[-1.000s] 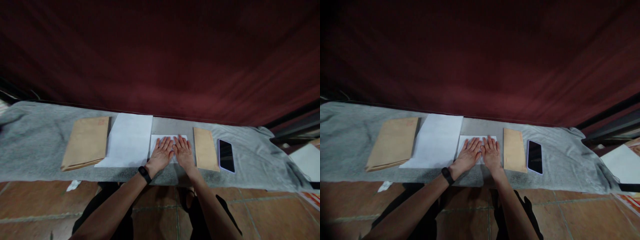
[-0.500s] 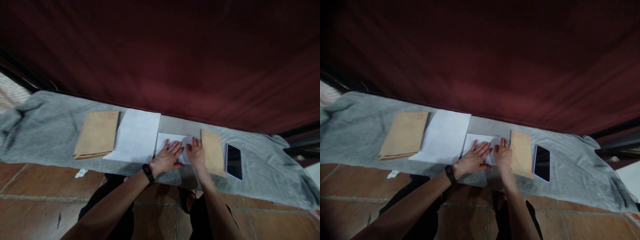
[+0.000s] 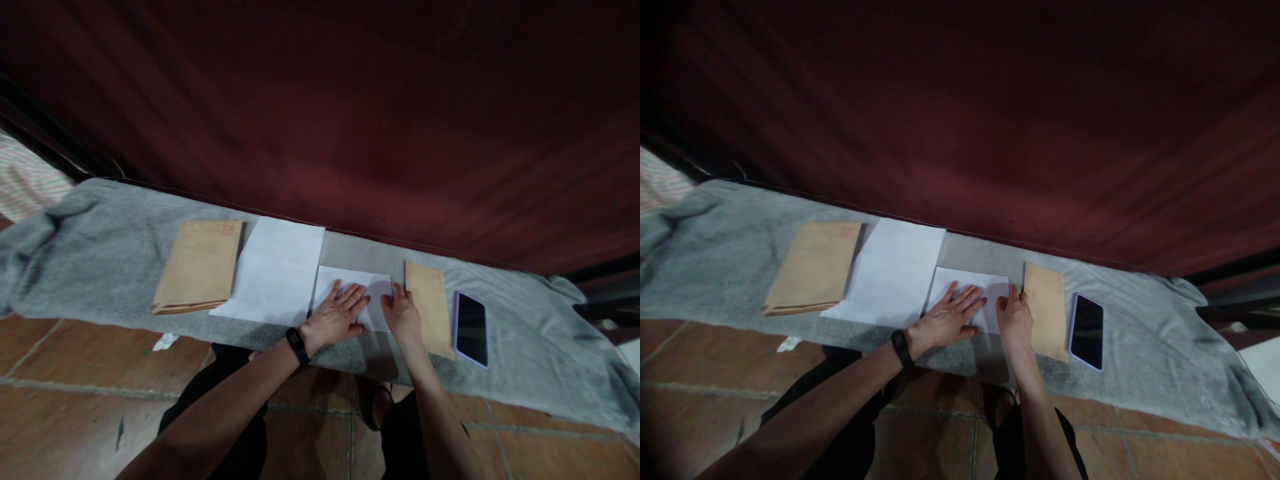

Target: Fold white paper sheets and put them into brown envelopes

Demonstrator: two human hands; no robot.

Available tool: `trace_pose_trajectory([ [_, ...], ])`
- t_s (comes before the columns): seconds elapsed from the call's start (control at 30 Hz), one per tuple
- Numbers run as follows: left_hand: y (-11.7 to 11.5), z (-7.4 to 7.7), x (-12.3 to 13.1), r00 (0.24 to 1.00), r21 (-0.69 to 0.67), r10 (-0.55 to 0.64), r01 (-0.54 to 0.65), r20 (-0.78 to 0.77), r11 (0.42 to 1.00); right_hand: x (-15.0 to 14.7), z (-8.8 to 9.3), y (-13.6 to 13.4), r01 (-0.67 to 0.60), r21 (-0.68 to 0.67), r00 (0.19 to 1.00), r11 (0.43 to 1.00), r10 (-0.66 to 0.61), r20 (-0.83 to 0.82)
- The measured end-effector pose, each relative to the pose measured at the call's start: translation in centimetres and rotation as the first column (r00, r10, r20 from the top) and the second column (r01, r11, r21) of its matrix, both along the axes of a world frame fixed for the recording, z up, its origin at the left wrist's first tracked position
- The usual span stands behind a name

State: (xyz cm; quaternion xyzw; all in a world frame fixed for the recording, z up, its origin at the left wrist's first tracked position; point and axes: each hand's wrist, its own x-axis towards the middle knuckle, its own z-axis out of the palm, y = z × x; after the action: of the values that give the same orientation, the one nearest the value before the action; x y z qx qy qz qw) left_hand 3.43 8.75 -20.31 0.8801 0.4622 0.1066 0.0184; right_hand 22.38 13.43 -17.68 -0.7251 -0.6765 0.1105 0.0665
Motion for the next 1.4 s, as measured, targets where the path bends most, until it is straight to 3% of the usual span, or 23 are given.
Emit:
trace_pose_trajectory([
  [0.47, -0.1, -0.1, -0.6, 0.999, -0.008, -0.005, 0.005, 0.045, 1.000, 1.3, -0.6, -1.0, -0.106, -0.076, 0.992, 0.991, 0.101, -0.077],
  [0.53, -0.1, -0.2, -0.7, 0.999, -0.009, 0.005, -0.005, 0.048, 1.000, 1.4, -0.5, -1.1, -0.092, -0.040, 0.995, 0.995, 0.091, -0.042],
  [0.63, -0.1, -0.3, -0.6, 0.999, -0.009, 0.009, -0.009, 0.045, 1.000, 1.0, -0.7, -1.2, -0.114, 0.140, 0.993, 0.984, 0.112, 0.023],
  [0.77, -0.1, 0.0, -0.5, 1.000, -0.014, 0.005, -0.004, 0.030, 1.000, -0.4, -2.2, -1.0, -0.304, 0.334, 0.928, 0.892, 0.356, -0.105],
  [0.9, 0.0, 0.3, -0.4, 1.000, -0.004, -0.002, 0.002, 0.010, 1.000, -2.2, -3.8, -0.9, -0.436, 0.335, 0.844, 0.835, 0.509, -0.171],
  [1.4, 1.2, -0.4, -0.5, 0.997, 0.053, 0.060, -0.062, 0.039, 0.997, -2.9, -4.8, 0.1, -0.465, 0.309, 0.884, 0.830, 0.456, 0.104],
])
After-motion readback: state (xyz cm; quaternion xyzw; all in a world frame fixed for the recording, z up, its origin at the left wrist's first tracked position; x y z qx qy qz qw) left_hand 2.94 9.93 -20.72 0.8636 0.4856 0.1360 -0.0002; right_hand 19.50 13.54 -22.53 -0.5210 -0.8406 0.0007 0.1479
